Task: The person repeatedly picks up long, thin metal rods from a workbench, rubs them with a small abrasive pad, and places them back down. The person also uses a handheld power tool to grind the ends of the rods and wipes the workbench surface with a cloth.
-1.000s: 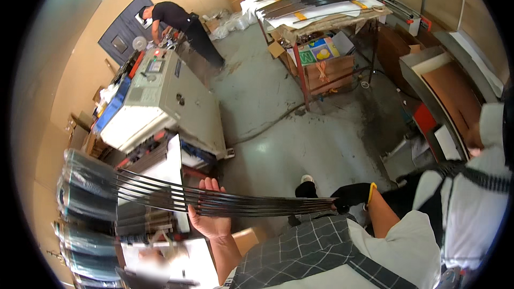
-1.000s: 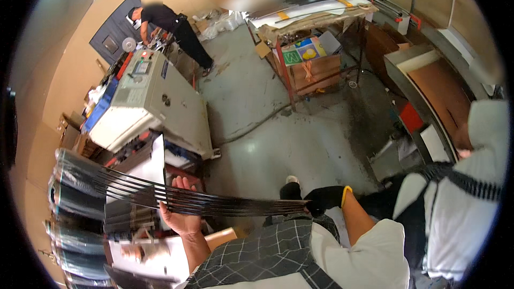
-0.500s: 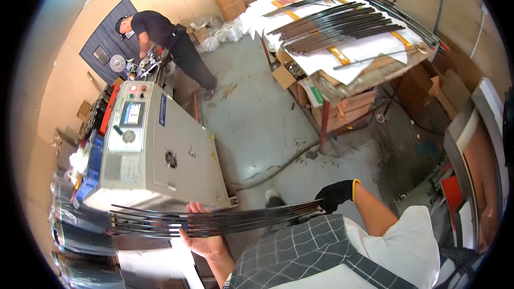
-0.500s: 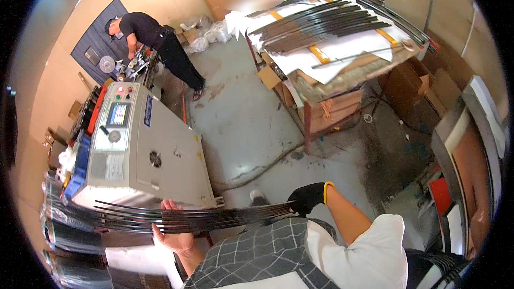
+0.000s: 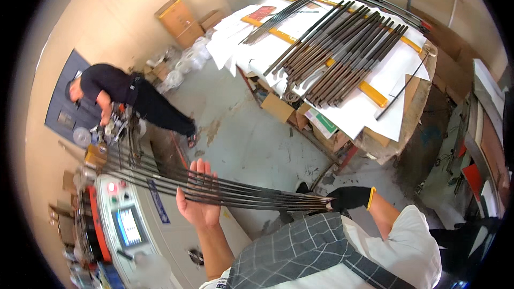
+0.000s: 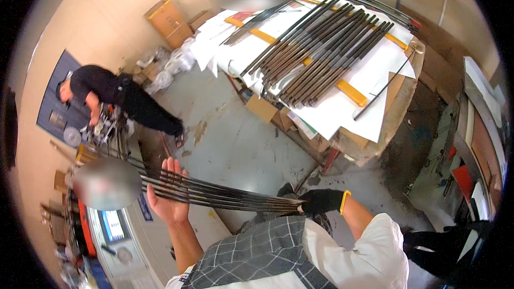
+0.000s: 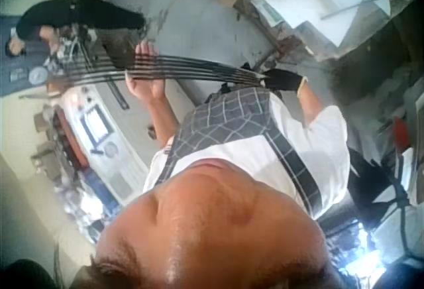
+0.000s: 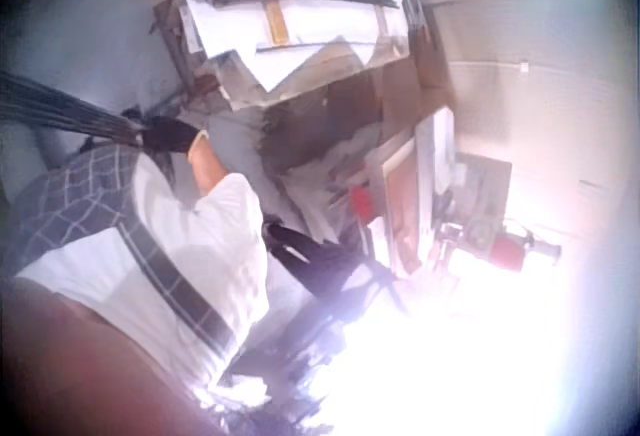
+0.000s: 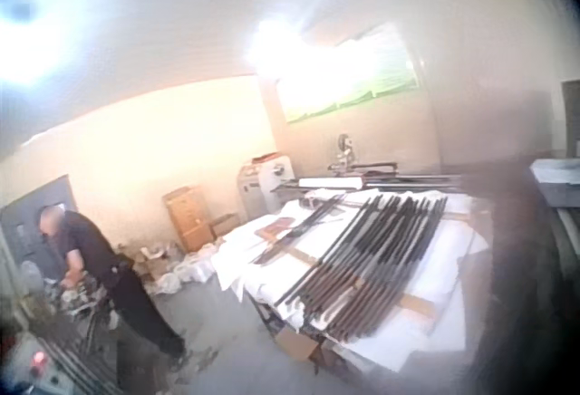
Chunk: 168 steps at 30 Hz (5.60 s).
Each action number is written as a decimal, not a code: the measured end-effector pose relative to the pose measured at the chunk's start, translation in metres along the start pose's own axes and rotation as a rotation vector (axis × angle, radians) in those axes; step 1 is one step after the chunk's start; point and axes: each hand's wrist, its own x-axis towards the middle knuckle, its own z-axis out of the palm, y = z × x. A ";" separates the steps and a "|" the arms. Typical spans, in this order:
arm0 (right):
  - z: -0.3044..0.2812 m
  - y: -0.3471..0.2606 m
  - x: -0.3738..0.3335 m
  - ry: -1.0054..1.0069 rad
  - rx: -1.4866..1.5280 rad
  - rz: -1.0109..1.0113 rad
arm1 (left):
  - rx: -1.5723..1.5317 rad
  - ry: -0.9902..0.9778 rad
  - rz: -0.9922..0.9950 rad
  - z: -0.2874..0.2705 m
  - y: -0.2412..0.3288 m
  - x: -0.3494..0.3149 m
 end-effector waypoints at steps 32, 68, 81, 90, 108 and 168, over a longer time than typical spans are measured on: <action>-0.225 -0.249 0.218 1.440 1.140 -0.105 | -0.154 -0.516 -1.290 0.045 -0.419 0.695; -0.085 -0.206 0.231 1.876 1.078 -0.342 | 0.555 -2.119 -1.001 0.134 -0.281 0.510; 0.157 -0.156 0.153 2.535 1.321 -0.420 | -0.414 -3.349 -0.165 0.207 -0.302 0.038; 0.240 -0.041 0.003 2.595 1.221 -0.635 | -0.131 -3.695 -0.350 0.140 -0.435 -0.187; 0.562 0.205 -0.065 1.465 2.486 1.375 | 0.321 -3.070 -1.505 0.257 -0.683 -0.546; 0.926 0.932 -1.694 1.717 1.285 3.102 | 1.015 -2.174 -1.671 0.767 -1.585 -1.586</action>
